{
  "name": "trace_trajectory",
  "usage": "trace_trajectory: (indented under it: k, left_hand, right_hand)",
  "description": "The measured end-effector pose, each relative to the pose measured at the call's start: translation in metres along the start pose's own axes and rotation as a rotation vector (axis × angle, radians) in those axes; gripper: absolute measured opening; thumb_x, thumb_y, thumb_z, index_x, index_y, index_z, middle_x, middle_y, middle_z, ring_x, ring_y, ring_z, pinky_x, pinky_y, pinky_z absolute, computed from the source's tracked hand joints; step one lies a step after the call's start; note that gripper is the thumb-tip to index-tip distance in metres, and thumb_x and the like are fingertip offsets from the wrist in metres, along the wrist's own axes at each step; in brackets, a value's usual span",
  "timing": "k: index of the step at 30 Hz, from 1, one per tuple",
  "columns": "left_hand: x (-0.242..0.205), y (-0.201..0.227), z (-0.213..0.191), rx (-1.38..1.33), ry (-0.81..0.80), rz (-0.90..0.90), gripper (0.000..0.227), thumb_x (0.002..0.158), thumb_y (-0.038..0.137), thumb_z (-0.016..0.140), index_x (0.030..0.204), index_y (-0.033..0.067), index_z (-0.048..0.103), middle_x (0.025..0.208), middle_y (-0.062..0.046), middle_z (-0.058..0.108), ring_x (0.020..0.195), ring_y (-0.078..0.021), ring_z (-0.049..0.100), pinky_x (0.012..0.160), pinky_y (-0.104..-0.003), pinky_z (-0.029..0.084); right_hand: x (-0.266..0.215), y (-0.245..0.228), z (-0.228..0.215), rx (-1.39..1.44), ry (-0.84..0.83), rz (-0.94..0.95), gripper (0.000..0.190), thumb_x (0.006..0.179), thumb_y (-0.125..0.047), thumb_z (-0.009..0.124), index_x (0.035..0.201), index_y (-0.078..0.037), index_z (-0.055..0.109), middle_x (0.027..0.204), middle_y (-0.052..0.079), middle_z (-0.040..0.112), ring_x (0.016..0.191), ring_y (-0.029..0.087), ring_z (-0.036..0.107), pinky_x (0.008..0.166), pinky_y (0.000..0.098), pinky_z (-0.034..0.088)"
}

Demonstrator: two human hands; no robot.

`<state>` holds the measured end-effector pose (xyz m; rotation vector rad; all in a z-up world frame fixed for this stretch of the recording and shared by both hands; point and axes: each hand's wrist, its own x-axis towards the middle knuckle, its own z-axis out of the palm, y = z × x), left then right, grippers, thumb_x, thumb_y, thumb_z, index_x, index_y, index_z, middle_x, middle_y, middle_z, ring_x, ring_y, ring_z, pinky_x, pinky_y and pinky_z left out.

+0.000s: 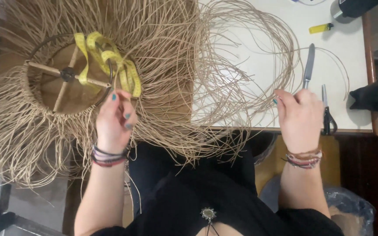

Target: Weaving straw strands onto a circular frame to create a decorative shade.

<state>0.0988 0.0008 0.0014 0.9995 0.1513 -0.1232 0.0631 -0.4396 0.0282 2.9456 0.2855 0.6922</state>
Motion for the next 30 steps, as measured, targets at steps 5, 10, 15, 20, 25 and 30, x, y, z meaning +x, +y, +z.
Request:
trace_trajectory:
  k: [5, 10, 15, 20, 25, 30]
  left_hand:
    - [-0.027, -0.066, -0.022, -0.045, -0.109, 0.021, 0.03, 0.11, 0.025, 0.037, 0.109, 0.0023, 0.057, 0.058, -0.002, 0.039, 0.043, -0.0126, 0.041, 0.044, -0.021, 0.034]
    - [-0.048, -0.111, -0.022, -0.107, -0.23, 0.028, 0.037, 0.109, 0.028, 0.038, 0.107, -0.0031, 0.058, 0.056, -0.01, 0.043, 0.045, -0.0186, 0.044, 0.046, -0.024, 0.038]
    - [-0.076, -0.117, 0.026, 0.095, -0.454, 0.111, 0.04, 0.105, 0.032, 0.051, 0.099, -0.0021, 0.072, 0.082, -0.018, 0.071, 0.083, -0.0229, 0.067, 0.079, -0.031, 0.05]
    - [-0.082, -0.139, 0.078, 0.349, -0.792, 0.164, 0.029, 0.108, 0.026, 0.051, 0.111, 0.0093, 0.074, 0.114, -0.015, 0.07, 0.113, -0.0327, 0.063, 0.103, -0.046, 0.046]
    - [-0.085, -0.156, 0.101, 0.705, -0.922, -0.016, 0.021, 0.103, 0.012, 0.057, 0.102, 0.0054, 0.076, 0.111, -0.015, 0.074, 0.106, -0.0334, 0.071, 0.097, -0.046, 0.054]
    - [-0.066, -0.13, 0.103, 0.21, -0.837, -0.117, 0.054, 0.08, 0.004, 0.05, 0.132, 0.0008, 0.064, 0.126, -0.015, 0.065, 0.118, -0.0232, 0.058, 0.105, -0.044, 0.048]
  right_hand:
    - [-0.001, -0.008, 0.028, 0.403, -0.036, 0.115, 0.01, 0.109, -0.014, 0.068, 0.112, -0.016, 0.077, 0.087, 0.008, 0.067, 0.081, 0.03, 0.069, 0.078, 0.0375, 0.054]
    - [0.018, -0.024, 0.009, 0.55, -0.053, 0.165, 0.014, 0.107, -0.003, 0.065, 0.113, -0.01, 0.075, 0.095, 0.014, 0.075, 0.091, 0.038, 0.072, 0.084, 0.0444, 0.055]
    - [0.044, -0.028, 0.013, 1.875, -0.729, 0.531, 0.058, 0.086, -0.014, 0.051, 0.142, 0.0, 0.05, 0.138, 0.018, 0.061, 0.12, 0.031, 0.062, 0.095, 0.0483, 0.052]
    - [0.066, -0.078, 0.009, 1.899, -0.823, 0.684, 0.059, 0.1, -0.027, 0.038, 0.148, 0.007, 0.04, 0.144, 0.025, 0.053, 0.12, 0.03, 0.061, 0.103, 0.0485, 0.05]
    - [0.051, -0.112, -0.006, 1.958, -0.761, 0.695, 0.058, 0.1, -0.024, 0.048, 0.146, 0.009, 0.04, 0.141, 0.029, 0.054, 0.104, 0.031, 0.068, 0.093, 0.0485, 0.058]
    - [0.019, -0.112, -0.036, 1.619, -0.551, 0.435, 0.029, 0.106, -0.002, 0.04, 0.125, 0.004, 0.061, 0.081, 0.002, 0.052, 0.052, -0.003, 0.041, 0.045, 0.0139, 0.029]
